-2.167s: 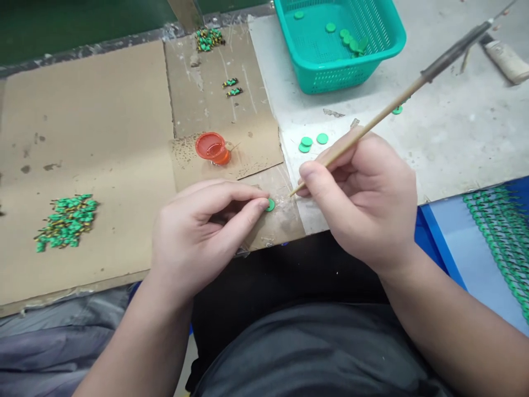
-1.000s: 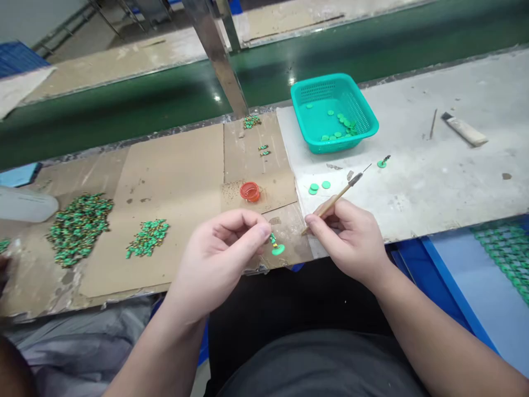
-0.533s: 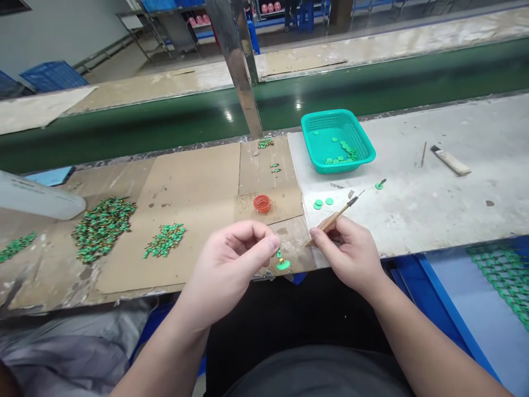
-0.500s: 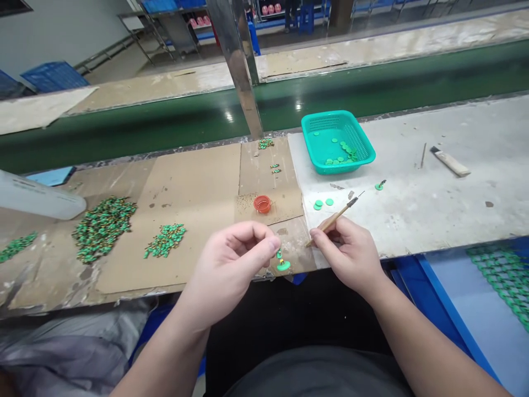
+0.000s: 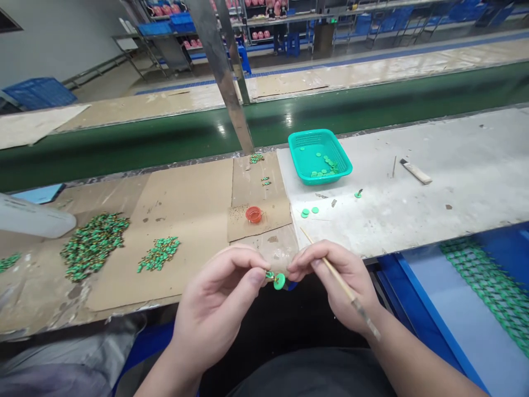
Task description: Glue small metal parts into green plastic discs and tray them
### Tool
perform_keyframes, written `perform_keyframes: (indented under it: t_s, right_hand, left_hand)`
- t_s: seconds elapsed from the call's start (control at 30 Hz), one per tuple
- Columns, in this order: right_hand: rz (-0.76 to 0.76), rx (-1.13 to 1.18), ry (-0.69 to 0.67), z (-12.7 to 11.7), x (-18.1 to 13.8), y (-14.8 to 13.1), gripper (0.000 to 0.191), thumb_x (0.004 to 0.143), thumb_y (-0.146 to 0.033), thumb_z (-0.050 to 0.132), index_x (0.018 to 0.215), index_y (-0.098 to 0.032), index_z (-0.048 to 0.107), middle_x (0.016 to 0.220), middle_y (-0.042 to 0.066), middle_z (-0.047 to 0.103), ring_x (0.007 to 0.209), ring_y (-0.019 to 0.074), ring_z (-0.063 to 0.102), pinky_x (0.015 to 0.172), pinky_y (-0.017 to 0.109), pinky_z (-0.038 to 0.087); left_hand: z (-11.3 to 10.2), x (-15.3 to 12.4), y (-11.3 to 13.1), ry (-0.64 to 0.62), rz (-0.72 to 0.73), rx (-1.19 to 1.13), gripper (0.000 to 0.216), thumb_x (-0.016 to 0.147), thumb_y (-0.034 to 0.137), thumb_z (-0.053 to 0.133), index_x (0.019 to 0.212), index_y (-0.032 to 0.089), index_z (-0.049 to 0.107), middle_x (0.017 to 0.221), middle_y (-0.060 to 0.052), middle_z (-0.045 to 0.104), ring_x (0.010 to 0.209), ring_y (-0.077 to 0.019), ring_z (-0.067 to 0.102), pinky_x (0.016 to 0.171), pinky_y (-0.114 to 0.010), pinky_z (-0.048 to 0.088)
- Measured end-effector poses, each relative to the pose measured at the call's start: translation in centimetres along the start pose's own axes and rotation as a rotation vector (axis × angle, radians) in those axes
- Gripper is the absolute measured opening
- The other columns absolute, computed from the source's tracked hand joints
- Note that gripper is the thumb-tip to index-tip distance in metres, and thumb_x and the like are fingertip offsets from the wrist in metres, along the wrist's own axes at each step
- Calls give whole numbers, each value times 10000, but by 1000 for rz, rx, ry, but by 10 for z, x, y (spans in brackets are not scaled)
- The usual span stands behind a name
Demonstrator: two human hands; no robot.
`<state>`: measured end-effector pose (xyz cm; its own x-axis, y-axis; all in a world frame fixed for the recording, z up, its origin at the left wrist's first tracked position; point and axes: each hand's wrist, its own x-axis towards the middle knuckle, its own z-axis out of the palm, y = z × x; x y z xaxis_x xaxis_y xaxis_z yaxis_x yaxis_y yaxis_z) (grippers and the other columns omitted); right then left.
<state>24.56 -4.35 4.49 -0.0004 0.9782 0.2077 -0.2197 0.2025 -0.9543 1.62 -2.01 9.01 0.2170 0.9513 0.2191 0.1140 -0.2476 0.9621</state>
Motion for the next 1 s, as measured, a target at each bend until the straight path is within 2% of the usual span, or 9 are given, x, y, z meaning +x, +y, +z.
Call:
perform_keyframes:
  t_s: [0.07, 0.13, 0.17, 0.37, 0.5, 0.57, 0.63, 0.8, 1.0]
  right_hand:
    - [22, 54, -8, 9, -7, -10, 92, 1063, -275, 864, 1152, -268, 841, 1042, 28, 906, 923, 164, 898, 882, 271, 758]
    - [37, 42, -28, 15, -10, -18, 339, 916, -211, 998, 1214, -281, 852, 1046, 10, 903, 922, 164, 889, 886, 256, 747]
    - [19, 11, -42, 17, -10, -20, 376, 881, -197, 1022, 1210, -281, 861, 1022, 2, 898, 897, 159, 879, 869, 245, 736]
    - [-194, -195, -56, 20, -11, -18, 135, 989, -213, 939, 1093, -246, 860, 893, -6, 866, 770, 133, 834, 771, 213, 670]
    - [-179, -252, -29, 17, -16, -13, 116, 1009, -249, 928, 1088, -235, 844, 897, 13, 874, 763, 149, 837, 746, 223, 668]
    - [-112, -263, -2, 15, -18, -12, 119, 1002, -287, 944, 1059, -240, 852, 895, 22, 883, 759, 163, 837, 743, 244, 670]
    - [-53, -222, -3, 14, -20, -13, 125, 1001, -309, 952, 1075, -252, 868, 911, 27, 901, 776, 178, 849, 759, 268, 683]
    - [-34, -105, -31, 15, -21, -17, 130, 980, -253, 959, 1096, -271, 904, 914, 18, 922, 765, 179, 875, 740, 262, 704]
    - [-3, -66, -20, 16, -21, -15, 164, 940, -240, 988, 1084, -283, 922, 900, 2, 917, 763, 153, 877, 743, 207, 704]
  left_hand:
    - [1, -7, -1, 10, 89, 56, 116, 1135, 319, 763, 1060, 305, 851, 965, -16, 737, 754, -121, 687, 700, -203, 622]
    - [3, -12, -4, 9, 156, 109, 110, 1145, 269, 740, 1104, 309, 833, 986, -18, 728, 832, -139, 720, 727, -206, 637]
    - [4, -13, -5, 1, 181, 130, 118, 1148, 245, 728, 1125, 307, 825, 997, -21, 729, 871, -146, 734, 738, -208, 641]
    - [11, -22, -7, -23, 223, 166, 130, 1172, 217, 673, 1158, 285, 783, 1011, -22, 719, 912, -151, 735, 786, -229, 640]
    - [15, -26, 1, 137, 190, 55, 115, 1177, 282, 689, 1113, 278, 785, 970, -20, 687, 858, -163, 696, 782, -283, 621]
    - [15, -24, 8, 288, 159, -55, 119, 1153, 348, 749, 1064, 281, 791, 929, -12, 658, 818, -164, 652, 756, -299, 595]
    - [15, -20, 14, 353, 70, -162, 172, 1086, 420, 853, 1003, 279, 802, 886, -7, 648, 773, -157, 623, 705, -287, 573]
    - [18, -9, 17, 243, -241, -398, 317, 953, 504, 987, 930, 229, 830, 787, -14, 666, 672, -127, 632, 609, -220, 574]
    - [20, -9, 15, 252, -290, -452, 373, 918, 536, 1017, 898, 216, 826, 764, -9, 670, 663, -101, 627, 619, -180, 570]
